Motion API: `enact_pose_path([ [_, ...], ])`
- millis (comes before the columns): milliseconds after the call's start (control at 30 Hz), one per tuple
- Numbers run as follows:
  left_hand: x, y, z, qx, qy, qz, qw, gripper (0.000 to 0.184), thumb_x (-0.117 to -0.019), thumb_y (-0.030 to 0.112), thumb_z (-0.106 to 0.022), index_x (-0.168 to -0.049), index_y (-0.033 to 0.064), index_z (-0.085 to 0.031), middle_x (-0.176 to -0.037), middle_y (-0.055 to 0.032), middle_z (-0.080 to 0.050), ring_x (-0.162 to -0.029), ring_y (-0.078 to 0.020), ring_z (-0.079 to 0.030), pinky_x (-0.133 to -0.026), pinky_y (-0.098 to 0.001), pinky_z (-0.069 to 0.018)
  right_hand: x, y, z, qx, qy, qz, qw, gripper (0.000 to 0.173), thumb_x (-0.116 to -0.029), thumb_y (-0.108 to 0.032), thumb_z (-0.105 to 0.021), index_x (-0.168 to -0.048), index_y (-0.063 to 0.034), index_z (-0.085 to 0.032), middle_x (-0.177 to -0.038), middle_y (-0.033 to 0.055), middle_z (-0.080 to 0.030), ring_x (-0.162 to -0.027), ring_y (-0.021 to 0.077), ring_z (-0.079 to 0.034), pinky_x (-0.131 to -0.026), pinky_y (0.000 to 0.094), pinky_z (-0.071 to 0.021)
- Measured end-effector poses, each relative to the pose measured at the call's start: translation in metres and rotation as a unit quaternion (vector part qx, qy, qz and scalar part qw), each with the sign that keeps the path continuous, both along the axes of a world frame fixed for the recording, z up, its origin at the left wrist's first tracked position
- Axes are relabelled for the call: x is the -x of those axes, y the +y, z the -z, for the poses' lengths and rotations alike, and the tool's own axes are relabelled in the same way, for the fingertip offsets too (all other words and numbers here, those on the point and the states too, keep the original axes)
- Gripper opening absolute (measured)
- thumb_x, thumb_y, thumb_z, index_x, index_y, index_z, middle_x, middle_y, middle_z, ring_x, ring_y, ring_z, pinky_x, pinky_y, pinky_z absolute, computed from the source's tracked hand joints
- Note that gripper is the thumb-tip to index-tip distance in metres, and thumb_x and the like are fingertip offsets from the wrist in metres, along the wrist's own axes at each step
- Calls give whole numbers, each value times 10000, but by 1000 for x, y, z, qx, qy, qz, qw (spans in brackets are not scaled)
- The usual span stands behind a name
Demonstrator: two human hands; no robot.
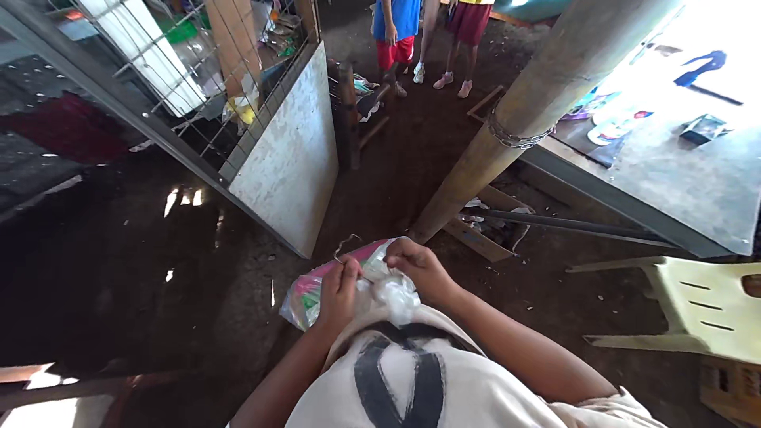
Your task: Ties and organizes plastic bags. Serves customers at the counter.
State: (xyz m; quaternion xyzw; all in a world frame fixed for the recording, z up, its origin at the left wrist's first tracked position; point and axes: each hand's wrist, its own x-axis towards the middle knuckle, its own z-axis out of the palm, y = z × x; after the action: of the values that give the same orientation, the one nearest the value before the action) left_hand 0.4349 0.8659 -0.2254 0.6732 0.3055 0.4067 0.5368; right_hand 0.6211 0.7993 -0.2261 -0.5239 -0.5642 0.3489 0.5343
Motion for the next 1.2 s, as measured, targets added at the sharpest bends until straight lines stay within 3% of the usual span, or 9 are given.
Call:
enact_pose_path([
  [100, 0, 3, -6, 238, -45, -56, 969, 327, -1101, 148, -309, -881, 107, -547, -732, 100, -556, -666, 29, -551, -662, -153, -498, 1, -10, 27, -93, -20, 85, 992, 177, -1025, -137, -581, -952, -15, -686, -1004, -1, -670, -981, -1, -629, -885, 203, -542],
  [200, -6, 10, -8, 412, -80, -115, 901, 361, -1132, 221, -312, -859, 106, -519, -647, 48, -529, -551, -31, -539, -552, -186, -508, 1, -19, 44, -223, -257, 115, 933, 215, -1056, -201, -544, -947, -59, -665, -958, 95, -675, -948, 154, -653, -891, 253, -521],
  [300, -16, 14, -8, 492, -114, -161, 848, 338, -1129, 264, -343, -880, 102, -504, -613, 25, -504, -504, -62, -525, -510, -208, -503, -6, -25, 50, -297, -395, 90, 864, 211, -1057, -200, -537, -944, -101, -685, -896, 67, -674, -853, 192, -647, -836, 290, -523],
  [400, -28, 14, -16, 520, -142, -195, 819, 318, -1124, 276, -356, -889, 110, -492, -628, 9, -500, -517, -77, -522, -513, -224, -501, -5, -29, 60, -303, -403, 46, 862, 183, -1029, -168, -571, -932, -95, -708, -883, 65, -687, -853, 195, -663, -827, 292, -542],
  [567, -38, 22, -22, 509, -150, -219, 819, 317, -1126, 305, -348, -916, 115, -491, -675, 7, -509, -556, -78, -533, -533, -233, -505, -4, -23, 63, -200, -302, 61, 930, 191, -998, -147, -606, -939, -32, -748, -942, 131, -725, -877, 219, -696, -818, 309, -559],
  [800, -42, 31, -15, 464, -151, -215, 846, 265, -1100, 312, -445, -1107, 54, -505, -807, -60, -573, -682, -132, -611, -639, -303, -566, 14, -4, 54, -171, -443, 21, 880, 136, -951, -99, -622, -873, -35, -712, -837, 122, -706, -734, 267, -713, -673, 394, -590],
  [900, -39, 28, -13, 362, -109, -173, 909, 139, -1079, 149, -486, -1037, 25, -532, -814, -31, -587, -711, -85, -605, -685, -260, -553, 26, -10, 31, -64, -296, 56, 951, 122, -935, -51, -620, -928, 41, -699, -890, 189, -705, -777, 307, -716, -703, 440, -587],
  [1033, -27, 22, -7, 240, -33, -73, 967, 206, -980, 10, -559, -1183, -25, -551, -796, 43, -589, -714, -10, -578, -706, -199, -510, 10, 1, -13, 52, -108, 178, 977, 195, -1004, -49, -533, -1055, 99, -650, -921, 135, -667, -774, 114, -641, -733, 263, -551],
  [1200, -27, 24, 4, 209, -31, -77, 974, 184, -920, -47, -585, -1087, 10, -532, -668, 94, -495, -580, 15, -482, -588, -156, -438, -18, 12, -13, 71, -351, 60, 932, 230, -1026, -88, -541, -1065, 46, -723, -1027, 226, -712, -916, 372, -725, -821, 521, -585],
])
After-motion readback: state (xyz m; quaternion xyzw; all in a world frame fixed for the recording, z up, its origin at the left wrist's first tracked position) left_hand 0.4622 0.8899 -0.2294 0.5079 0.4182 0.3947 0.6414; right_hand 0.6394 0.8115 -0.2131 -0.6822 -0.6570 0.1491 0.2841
